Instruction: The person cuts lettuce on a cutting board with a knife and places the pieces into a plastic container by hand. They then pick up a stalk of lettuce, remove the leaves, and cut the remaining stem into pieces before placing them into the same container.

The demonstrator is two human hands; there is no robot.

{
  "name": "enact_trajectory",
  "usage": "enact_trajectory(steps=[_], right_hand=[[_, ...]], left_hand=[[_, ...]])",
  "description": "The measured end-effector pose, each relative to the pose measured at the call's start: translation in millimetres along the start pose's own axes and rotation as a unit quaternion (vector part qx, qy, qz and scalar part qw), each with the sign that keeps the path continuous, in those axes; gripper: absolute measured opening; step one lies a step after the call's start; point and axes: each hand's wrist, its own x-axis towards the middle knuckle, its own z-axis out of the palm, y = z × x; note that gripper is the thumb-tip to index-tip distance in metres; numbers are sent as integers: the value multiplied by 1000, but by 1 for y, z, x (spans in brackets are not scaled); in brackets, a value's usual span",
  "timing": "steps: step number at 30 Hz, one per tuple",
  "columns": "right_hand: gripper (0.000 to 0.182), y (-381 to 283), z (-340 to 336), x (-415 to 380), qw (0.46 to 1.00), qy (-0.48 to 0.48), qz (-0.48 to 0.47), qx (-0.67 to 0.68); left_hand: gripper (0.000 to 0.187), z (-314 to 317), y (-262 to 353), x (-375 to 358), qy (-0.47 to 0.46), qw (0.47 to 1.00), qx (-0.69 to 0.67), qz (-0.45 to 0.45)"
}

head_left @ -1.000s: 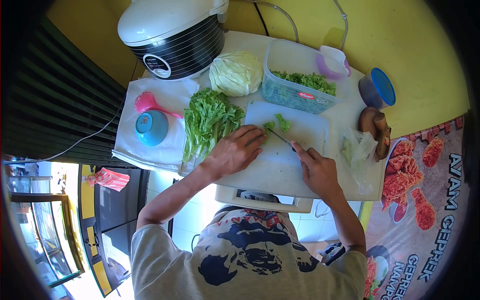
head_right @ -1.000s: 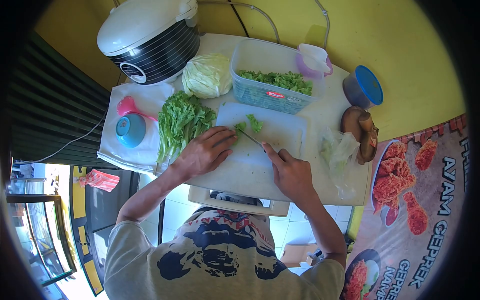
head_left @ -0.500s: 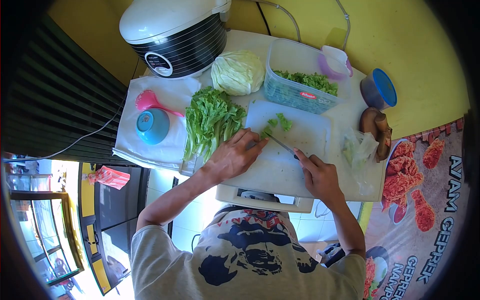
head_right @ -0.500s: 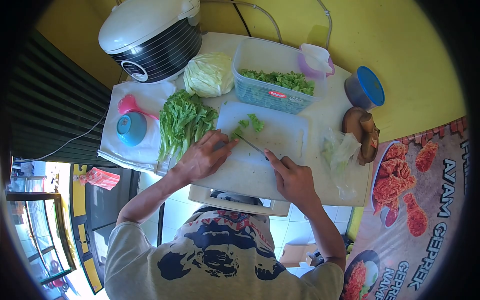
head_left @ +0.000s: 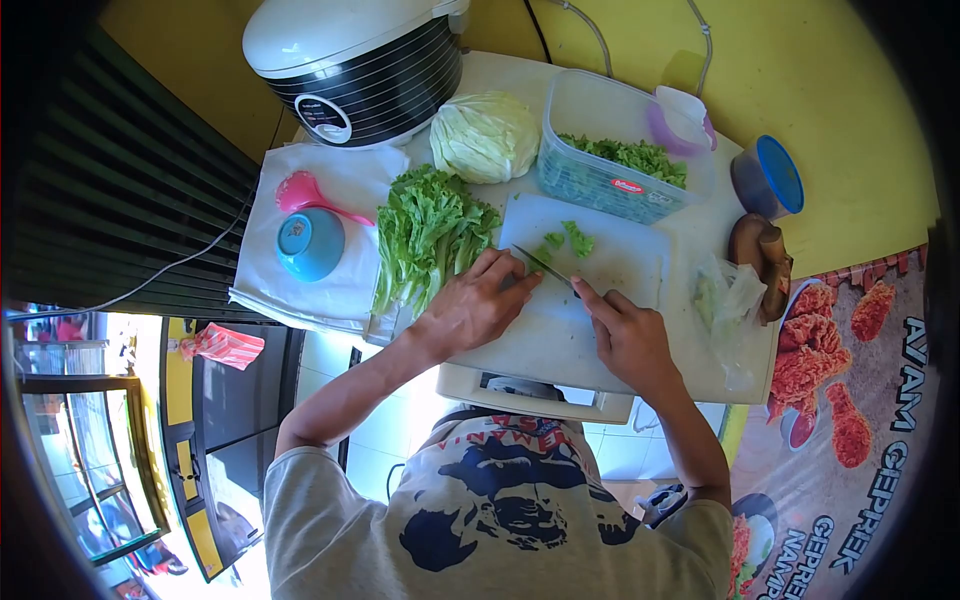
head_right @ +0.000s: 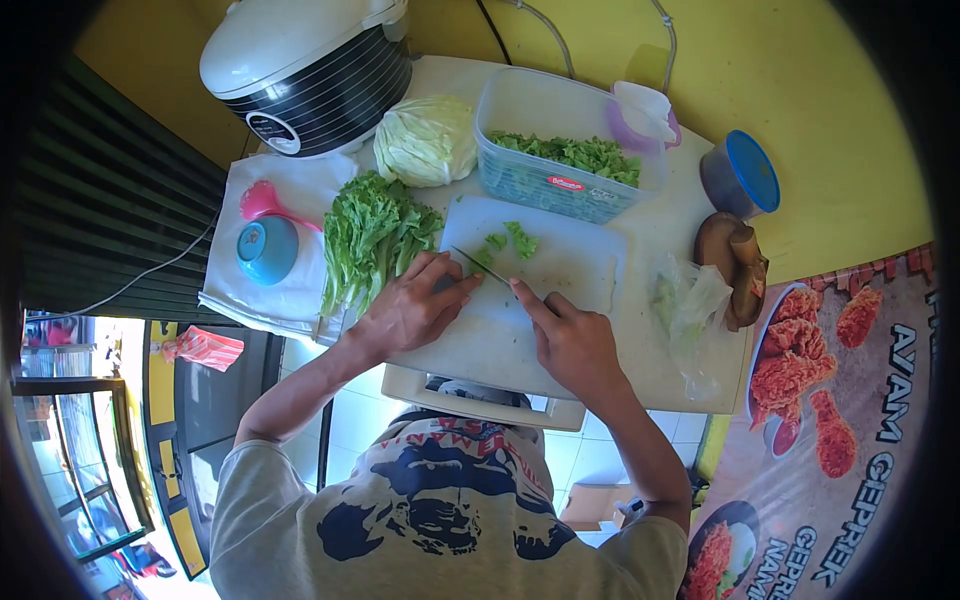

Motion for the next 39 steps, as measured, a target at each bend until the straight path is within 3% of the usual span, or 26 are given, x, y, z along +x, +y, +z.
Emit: enact_trajectory(steps=[7, 15, 21, 24, 27, 30, 36, 39], right_hand=[[57, 13, -17, -27, 1000, -16, 18, -4], [58, 3, -6, -24, 997, 38, 53, 35], [53, -3, -10, -17, 995, 14, 101, 5], [52, -9, -16, -16, 993, -10, 113, 29], [50, -12, -24, -18, 989, 10, 128, 74], [51, -6, -25, -19, 989, 30, 128, 66], [52, 12, -12, -24, 991, 36, 127, 33], [51, 13, -10, -27, 991, 35, 129, 31]], left_hand=[[32, 2, -2, -1, 34, 999, -10, 5], [15, 5, -10, 18, 95, 995, -28, 16], [22, 7, -20, 36, 74, 987, -97, -102], [26, 3, -16, 46, 72, 973, -171, -135], [32, -8, -10, 53, 27, 979, -150, -137], [33, -5, -19, 55, 2, 994, -90, -55], [19, -4, -23, 67, -82, 993, -80, -33], [15, -13, -19, 78, -7, 996, -84, -3]])
